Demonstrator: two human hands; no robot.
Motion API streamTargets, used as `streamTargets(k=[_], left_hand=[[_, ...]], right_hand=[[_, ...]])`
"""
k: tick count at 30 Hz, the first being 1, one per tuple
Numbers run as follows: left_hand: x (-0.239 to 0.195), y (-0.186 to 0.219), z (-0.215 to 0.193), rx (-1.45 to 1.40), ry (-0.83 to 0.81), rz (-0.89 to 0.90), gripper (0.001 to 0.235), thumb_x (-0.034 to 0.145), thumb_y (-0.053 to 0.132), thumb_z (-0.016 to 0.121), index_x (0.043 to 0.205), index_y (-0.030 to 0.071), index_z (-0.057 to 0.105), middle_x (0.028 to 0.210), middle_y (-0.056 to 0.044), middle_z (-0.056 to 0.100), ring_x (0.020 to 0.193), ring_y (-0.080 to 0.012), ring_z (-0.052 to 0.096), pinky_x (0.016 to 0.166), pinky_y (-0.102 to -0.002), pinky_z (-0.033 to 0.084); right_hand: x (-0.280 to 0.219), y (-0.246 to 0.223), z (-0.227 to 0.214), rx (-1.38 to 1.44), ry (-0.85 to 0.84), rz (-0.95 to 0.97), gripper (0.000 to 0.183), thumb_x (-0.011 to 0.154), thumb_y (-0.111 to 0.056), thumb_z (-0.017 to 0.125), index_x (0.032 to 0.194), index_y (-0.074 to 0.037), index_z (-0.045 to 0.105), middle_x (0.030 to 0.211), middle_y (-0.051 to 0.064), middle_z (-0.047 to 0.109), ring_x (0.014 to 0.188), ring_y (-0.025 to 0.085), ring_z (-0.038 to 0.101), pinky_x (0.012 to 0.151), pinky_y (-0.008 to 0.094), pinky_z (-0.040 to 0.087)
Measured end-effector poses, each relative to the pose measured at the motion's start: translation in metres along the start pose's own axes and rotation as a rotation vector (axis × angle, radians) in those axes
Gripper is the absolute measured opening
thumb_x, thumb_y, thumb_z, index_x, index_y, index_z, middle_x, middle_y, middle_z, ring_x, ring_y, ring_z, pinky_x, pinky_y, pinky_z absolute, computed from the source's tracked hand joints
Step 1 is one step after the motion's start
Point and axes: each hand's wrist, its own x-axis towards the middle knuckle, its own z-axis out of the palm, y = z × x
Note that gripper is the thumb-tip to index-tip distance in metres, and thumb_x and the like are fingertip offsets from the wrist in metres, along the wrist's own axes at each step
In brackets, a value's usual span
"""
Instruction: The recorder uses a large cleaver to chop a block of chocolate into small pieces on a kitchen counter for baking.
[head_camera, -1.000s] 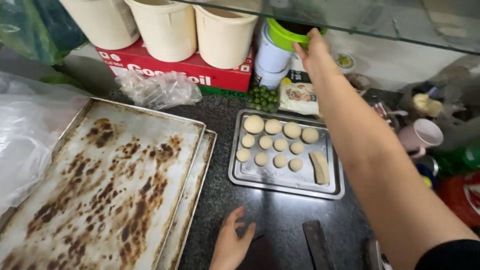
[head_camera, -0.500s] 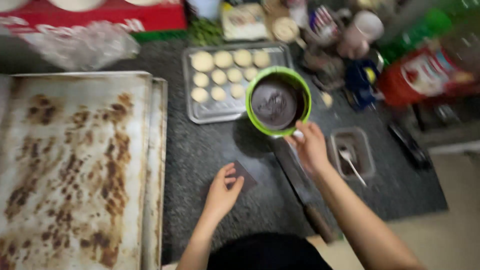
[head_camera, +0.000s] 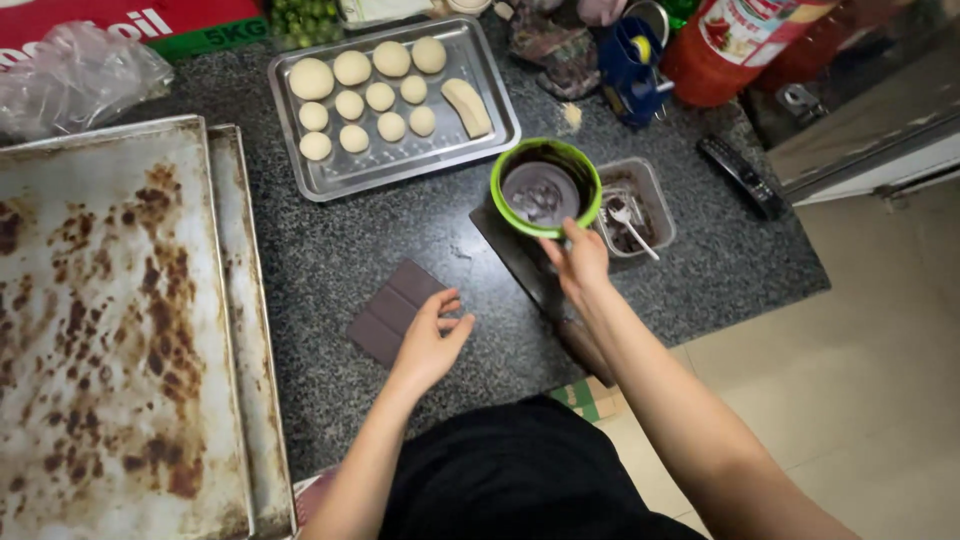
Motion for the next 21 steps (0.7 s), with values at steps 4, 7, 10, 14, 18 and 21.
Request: streamTargets(k=[4,7,10,14,18,21], left_hand=[[-0.006,-0.009,0.002,-0.023,-0.004,0.012,0.062,0.088,0.027,0.073,0.141,0.001,0.052,0.132,-0.018,0.067,0.103,-0.0217,0.074,0.089,-0.035,0.058],[-0.009,-0.025,0.001,-0.027,-0.013,-0.032,0.064,0.087,0.027,0.073,0.142,0.001,0.051,0.133,-0.016,0.066,0.102,-0.0217,0.074,0.088,-0.035,0.058],[-0.011,-0.032,-0.007,0.061,0.061,0.019,0.065,0.086,0.03,0.076,0.14,0.002,0.054,0.132,-0.018,0.067,0.11,-0.025,0.071,0.095,-0.039,0.056],[-0.02,-0.012,-0.028,0.471,0.238,0.16,0.084,0.075,0.035,0.086,0.141,-0.002,0.05,0.139,-0.024,0.055,0.129,-0.039,0.052,0.11,-0.047,0.042],[-0.011,-0.017,-0.045,0.722,0.31,0.206,0.113,0.062,0.04,0.093,0.146,-0.011,0.037,0.148,-0.028,0.042,0.134,-0.0467,0.041,0.116,-0.052,0.03],[0.003,-0.027,-0.048,0.776,0.276,0.214,0.122,0.057,0.042,0.095,0.146,-0.013,0.033,0.148,-0.03,0.042,0.136,-0.0469,0.04,0.118,-0.052,0.028]], right_hand=[[0.011,0.007,-0.009,0.072,-0.049,0.056,0.025,0.099,-0.012,0.058,0.119,0.004,0.059,0.12,0.014,0.065,0.111,0.029,0.067,0.098,0.043,0.061],[-0.015,0.019,-0.022,-0.146,0.054,0.266,0.032,0.102,-0.025,0.059,0.12,0.001,0.053,0.115,0.016,0.06,0.107,0.033,0.067,0.087,0.044,0.062],[-0.059,0.036,-0.052,-0.667,-0.012,-0.051,0.041,0.097,-0.031,0.068,0.126,-0.004,0.059,0.117,0.018,0.063,0.099,0.03,0.068,0.079,0.038,0.053],[-0.142,0.015,-0.041,-1.643,-0.064,-0.813,0.053,0.079,-0.025,0.082,0.122,-0.007,0.058,0.122,0.022,0.058,0.112,0.042,0.057,0.093,0.052,0.047],[-0.138,0.023,-0.075,-1.619,-0.14,-0.704,0.071,0.078,-0.017,0.08,0.141,-0.003,0.049,0.123,0.032,0.053,0.112,0.047,0.054,0.098,0.05,0.048],[-0.138,0.022,-0.082,-1.595,-0.342,-0.697,0.077,0.078,-0.007,0.069,0.15,0.0,0.042,0.123,0.03,0.056,0.113,0.048,0.056,0.102,0.05,0.048]])
